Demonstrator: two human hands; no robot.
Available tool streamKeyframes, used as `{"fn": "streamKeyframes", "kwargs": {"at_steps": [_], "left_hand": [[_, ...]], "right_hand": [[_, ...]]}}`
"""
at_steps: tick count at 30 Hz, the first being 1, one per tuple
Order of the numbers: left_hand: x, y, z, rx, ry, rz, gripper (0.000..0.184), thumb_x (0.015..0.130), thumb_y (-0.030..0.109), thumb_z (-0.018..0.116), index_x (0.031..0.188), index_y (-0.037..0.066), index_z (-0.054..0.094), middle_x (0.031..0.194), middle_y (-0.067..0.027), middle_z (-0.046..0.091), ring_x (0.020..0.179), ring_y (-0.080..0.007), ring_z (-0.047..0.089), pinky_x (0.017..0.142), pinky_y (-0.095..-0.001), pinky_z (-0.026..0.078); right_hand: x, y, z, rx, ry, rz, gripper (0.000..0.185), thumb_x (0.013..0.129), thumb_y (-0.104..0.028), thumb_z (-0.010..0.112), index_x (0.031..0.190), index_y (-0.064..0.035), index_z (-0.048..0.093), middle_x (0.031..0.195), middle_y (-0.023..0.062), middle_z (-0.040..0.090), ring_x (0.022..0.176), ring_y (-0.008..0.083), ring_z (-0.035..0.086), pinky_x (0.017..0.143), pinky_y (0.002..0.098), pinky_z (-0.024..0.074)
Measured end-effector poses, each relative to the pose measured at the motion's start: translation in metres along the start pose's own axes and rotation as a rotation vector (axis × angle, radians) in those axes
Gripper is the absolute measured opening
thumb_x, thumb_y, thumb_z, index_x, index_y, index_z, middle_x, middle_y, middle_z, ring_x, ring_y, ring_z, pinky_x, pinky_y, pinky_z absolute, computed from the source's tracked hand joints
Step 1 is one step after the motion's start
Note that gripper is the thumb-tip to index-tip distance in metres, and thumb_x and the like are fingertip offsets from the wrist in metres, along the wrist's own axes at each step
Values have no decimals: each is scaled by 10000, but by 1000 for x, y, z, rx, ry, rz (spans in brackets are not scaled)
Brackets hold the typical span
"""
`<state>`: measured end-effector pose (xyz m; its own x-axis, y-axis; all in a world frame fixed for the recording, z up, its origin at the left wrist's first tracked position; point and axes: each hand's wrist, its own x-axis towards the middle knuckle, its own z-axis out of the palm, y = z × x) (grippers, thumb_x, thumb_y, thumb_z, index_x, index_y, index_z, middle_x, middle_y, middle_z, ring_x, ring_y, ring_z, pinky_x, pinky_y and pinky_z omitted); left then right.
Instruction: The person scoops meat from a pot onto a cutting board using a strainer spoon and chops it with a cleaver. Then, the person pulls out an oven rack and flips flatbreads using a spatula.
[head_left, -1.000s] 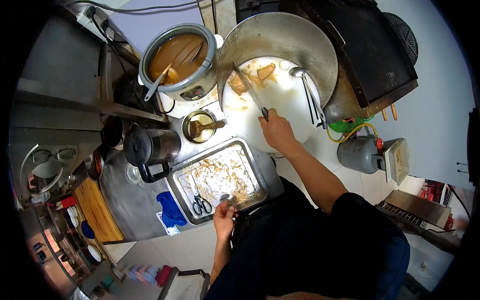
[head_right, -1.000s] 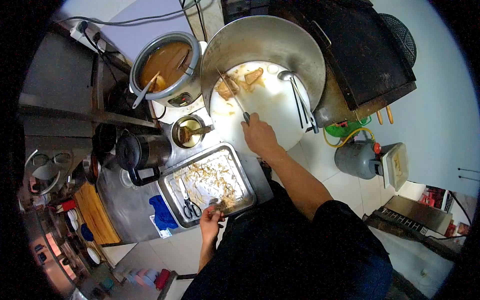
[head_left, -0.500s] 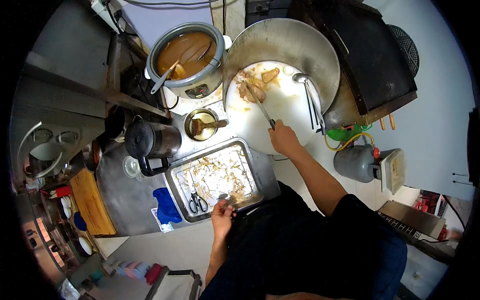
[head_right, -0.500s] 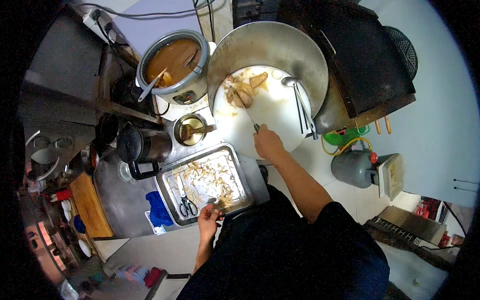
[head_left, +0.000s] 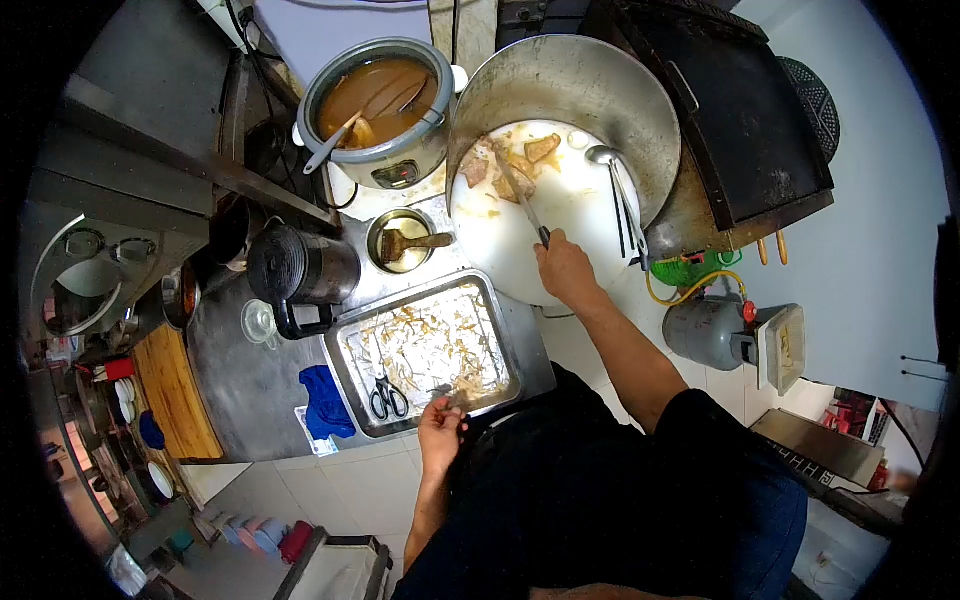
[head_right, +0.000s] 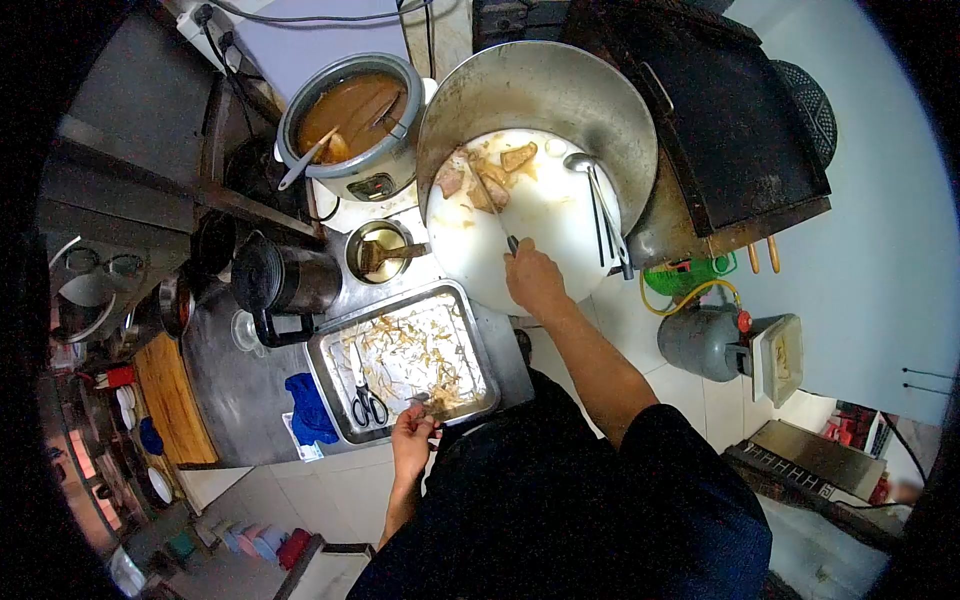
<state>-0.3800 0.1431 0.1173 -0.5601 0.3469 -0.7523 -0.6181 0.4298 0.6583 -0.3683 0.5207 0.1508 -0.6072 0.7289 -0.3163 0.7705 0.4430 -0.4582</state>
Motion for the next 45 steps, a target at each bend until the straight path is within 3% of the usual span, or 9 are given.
{"fn": "streamKeyframes", "kwargs": {"at_steps": [7,14,19,27,33,36,41,42,45], "left_hand": [[1,1,2,-4,3,-17,326,977,95,607,1289,41,526,886,-45,672,670,-97,608,516,-238,458],[2,2,1,35,-30,25,295,979,133,615,1241,26,528,880,-65,675,663,-120,629,499,-252,477],[3,2,-3,41,-49,34,298,981,149,620,1241,32,533,890,-62,682,667,-118,626,493,-249,469],[-9,-18,-1,4,8,-29,335,972,123,626,1267,22,505,901,-74,673,679,-128,626,505,-261,464],[-15,0,2,45,-20,7,378,976,150,633,1303,13,502,898,-71,670,692,-140,632,528,-270,471],[-9,-6,0,30,-14,59,387,975,158,635,1307,5,508,910,-80,677,698,-140,636,522,-271,483],[-20,-10,-2,72,-3,-22,373,973,146,630,1302,21,505,940,-96,687,697,-141,639,510,-270,483],[-19,-17,-1,36,10,1,341,973,131,630,1286,43,526,883,-46,666,657,-100,607,496,-248,456],[-18,-23,-1,-7,27,-12,347,969,123,635,1284,31,521,883,-52,667,653,-101,607,488,-241,450]], "right_hand": [[-31,17,4,-42,-76,17,312,993,-271,545,1001,33,479,841,301,671,809,489,670,759,564,532],[-21,-12,-33,59,69,-82,336,984,-298,574,979,25,481,803,289,668,788,478,671,743,562,531],[5,27,28,-3,41,-36,348,988,-309,569,992,27,479,816,283,671,774,488,663,729,558,529],[-4,-5,-14,54,62,-94,335,985,-282,561,1022,40,477,854,289,672,804,477,670,770,550,535],[26,34,29,-43,8,-44,318,970,-268,578,1006,40,504,884,307,672,835,486,665,786,555,528],[13,14,-9,53,-7,-85,321,973,-271,567,1012,44,520,904,324,668,857,488,663,804,552,525],[19,27,16,-1,2,-53,347,970,-288,575,1019,51,526,916,339,663,890,492,660,830,547,520],[31,32,16,-52,-17,-88,353,969,-295,578,1021,51,525,912,340,661,893,494,658,833,548,519],[14,1,-23,66,-4,-106,358,966,-297,585,1026,51,527,911,335,665,902,484,663,835,543,521]]}}
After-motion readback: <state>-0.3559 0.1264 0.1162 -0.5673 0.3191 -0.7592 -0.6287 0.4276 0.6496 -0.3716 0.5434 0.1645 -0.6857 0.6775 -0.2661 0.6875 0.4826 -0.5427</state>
